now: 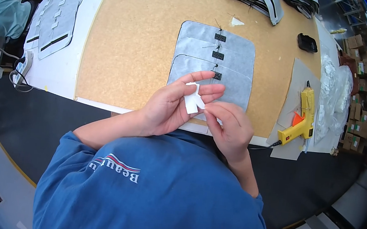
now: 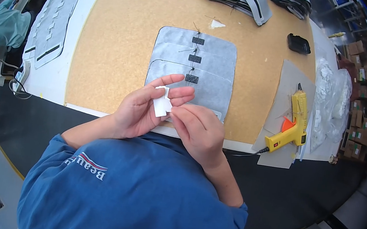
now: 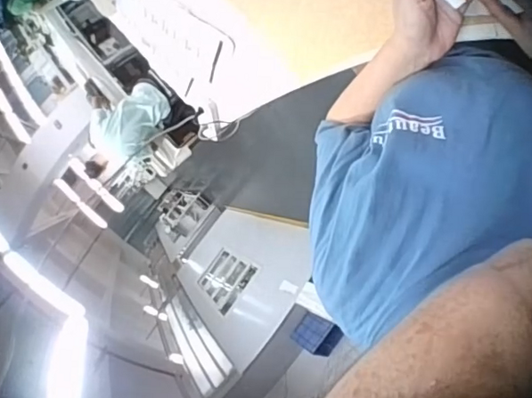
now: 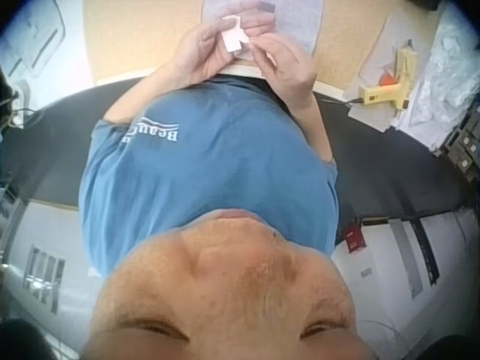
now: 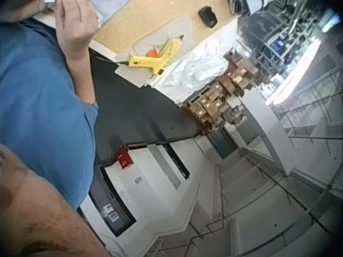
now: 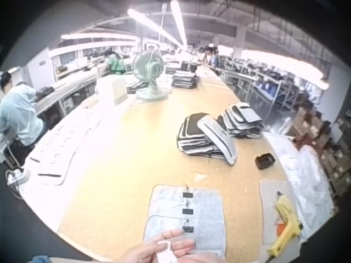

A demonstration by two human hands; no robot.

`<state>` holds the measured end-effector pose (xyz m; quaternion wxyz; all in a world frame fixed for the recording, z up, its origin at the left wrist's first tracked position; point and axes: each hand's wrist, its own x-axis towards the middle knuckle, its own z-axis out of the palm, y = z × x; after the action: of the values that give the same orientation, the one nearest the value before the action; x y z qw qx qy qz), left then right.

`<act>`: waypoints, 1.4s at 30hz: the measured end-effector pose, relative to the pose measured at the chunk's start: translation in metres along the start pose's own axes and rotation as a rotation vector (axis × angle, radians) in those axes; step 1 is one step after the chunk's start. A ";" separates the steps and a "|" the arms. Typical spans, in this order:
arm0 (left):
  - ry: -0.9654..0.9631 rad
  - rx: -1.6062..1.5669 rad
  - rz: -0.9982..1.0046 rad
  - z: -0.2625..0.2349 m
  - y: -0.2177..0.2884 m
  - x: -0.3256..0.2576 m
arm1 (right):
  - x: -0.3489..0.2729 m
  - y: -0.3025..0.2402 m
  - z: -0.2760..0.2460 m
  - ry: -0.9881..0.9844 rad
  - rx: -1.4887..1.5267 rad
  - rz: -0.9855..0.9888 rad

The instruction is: Gluing small white material components onto larger grey panels using a hot glue gun in an assembly workshop.

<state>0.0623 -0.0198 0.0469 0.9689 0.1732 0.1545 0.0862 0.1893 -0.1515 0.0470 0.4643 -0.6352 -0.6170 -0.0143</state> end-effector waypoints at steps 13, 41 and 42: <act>0.224 0.607 0.048 0.004 0.000 -0.008 | -0.009 0.001 -0.002 0.143 0.291 0.457; 0.170 1.025 0.111 -0.009 0.009 -0.003 | -0.011 0.006 0.008 0.053 0.638 0.537; 0.171 0.995 0.098 -0.010 0.008 -0.003 | -0.011 0.007 0.009 0.053 0.638 0.540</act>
<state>0.0553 -0.0096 0.0419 0.7476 0.6132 0.2475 0.0612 0.1872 -0.1532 0.0310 0.6406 -0.5977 -0.3898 0.2835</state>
